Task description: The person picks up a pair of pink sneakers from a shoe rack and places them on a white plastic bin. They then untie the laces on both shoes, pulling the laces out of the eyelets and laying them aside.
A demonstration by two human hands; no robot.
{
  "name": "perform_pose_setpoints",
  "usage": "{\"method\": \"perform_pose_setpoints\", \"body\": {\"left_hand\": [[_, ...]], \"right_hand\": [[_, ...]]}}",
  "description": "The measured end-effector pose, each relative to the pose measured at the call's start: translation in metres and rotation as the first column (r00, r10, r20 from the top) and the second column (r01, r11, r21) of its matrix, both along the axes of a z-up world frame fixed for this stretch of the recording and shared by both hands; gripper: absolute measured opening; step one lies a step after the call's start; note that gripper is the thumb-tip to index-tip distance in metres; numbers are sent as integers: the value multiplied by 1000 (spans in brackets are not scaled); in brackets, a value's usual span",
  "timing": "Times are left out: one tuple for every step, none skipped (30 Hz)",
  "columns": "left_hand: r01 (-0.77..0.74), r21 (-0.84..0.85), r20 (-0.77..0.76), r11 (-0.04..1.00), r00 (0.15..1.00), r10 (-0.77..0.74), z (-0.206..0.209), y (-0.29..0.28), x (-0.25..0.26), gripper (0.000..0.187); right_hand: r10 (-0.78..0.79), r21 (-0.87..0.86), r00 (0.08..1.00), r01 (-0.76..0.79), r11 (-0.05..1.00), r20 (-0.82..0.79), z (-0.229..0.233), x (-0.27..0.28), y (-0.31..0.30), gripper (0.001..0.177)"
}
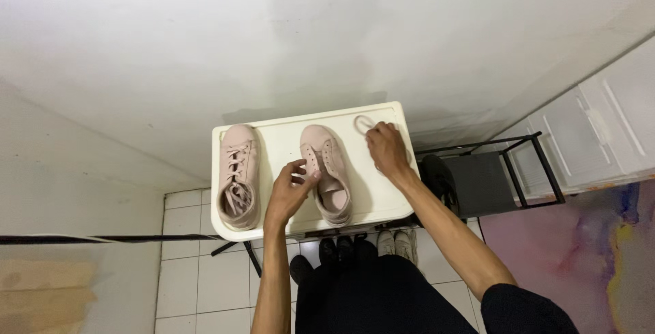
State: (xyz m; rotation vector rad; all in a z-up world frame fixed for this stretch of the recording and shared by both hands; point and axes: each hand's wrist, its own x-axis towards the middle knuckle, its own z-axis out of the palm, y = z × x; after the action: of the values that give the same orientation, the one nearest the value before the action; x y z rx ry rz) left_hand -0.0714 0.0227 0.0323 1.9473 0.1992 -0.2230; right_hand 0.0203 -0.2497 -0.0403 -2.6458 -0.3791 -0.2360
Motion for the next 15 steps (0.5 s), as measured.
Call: {"method": "perform_pose_setpoints", "body": {"left_hand": [[24, 33, 29, 999, 999, -25, 0, 0, -1, 78], [49, 65, 53, 997, 997, -52, 0, -1, -3, 82], [68, 108, 52, 992, 996, -74, -1, -1, -5, 84], [88, 150, 52, 985, 994, -97, -2, -2, -8, 86], [107, 192, 51, 975, 992, -119, -3, -3, -9, 88], [92, 190, 31, 978, 995, -99, -4, -5, -11, 84], [76, 187, 10, 979, 997, -80, -6, -7, -12, 80], [65, 186, -9, 980, 998, -64, -7, -9, -12, 77], [47, 199, 15, 979, 999, -51, -9, -12, -12, 75], [33, 212, 40, 977, 998, -42, -10, -15, -11, 73], [18, 224, 65, 974, 997, -34, -10, -17, -11, 71], [11, 212, 80, 977, 996, -28, -9, -19, -11, 68], [3, 199, 96, 980, 995, -22, -7, -20, -11, 66], [-6, 185, 110, 983, 994, -15, -6, -22, -11, 63], [-5, 164, 122, 987, 992, -15, -4, -23, -11, 62]], "right_hand": [[-37, 46, 999, 36, 998, 37, 10, -4, -2, 12], [-53, 6, 990, 53, 999, 130, 20, -10, -2, 17], [-64, -32, 973, 73, 997, 222, 31, -18, -1, 23], [-69, -69, 947, 96, 993, 314, 42, -24, 3, 29], [-75, -27, 957, 86, 996, 281, 53, -31, 9, 32], [-78, 15, 966, 77, 997, 247, 62, -40, 15, 36], [-80, 57, 974, 69, 996, 212, 69, -49, 22, 40], [-74, 143, 997, 76, 987, -20, 73, -57, 29, 47], [-43, 223, 967, 101, 969, -250, 73, -67, 39, 54], [7, 295, 886, 147, 944, -463, 71, -76, 46, 60], [27, 299, 899, 117, 947, -437, 68, -81, 51, 62], [47, 301, 911, 87, 950, -410, 63, -84, 57, 63], [67, 303, 921, 57, 951, -384, 57, -87, 60, 65], [60, 330, 930, 68, 941, -363, 50, -88, 60, 58], [52, 358, 938, 78, 931, -342, 44, -89, 57, 51]]}}
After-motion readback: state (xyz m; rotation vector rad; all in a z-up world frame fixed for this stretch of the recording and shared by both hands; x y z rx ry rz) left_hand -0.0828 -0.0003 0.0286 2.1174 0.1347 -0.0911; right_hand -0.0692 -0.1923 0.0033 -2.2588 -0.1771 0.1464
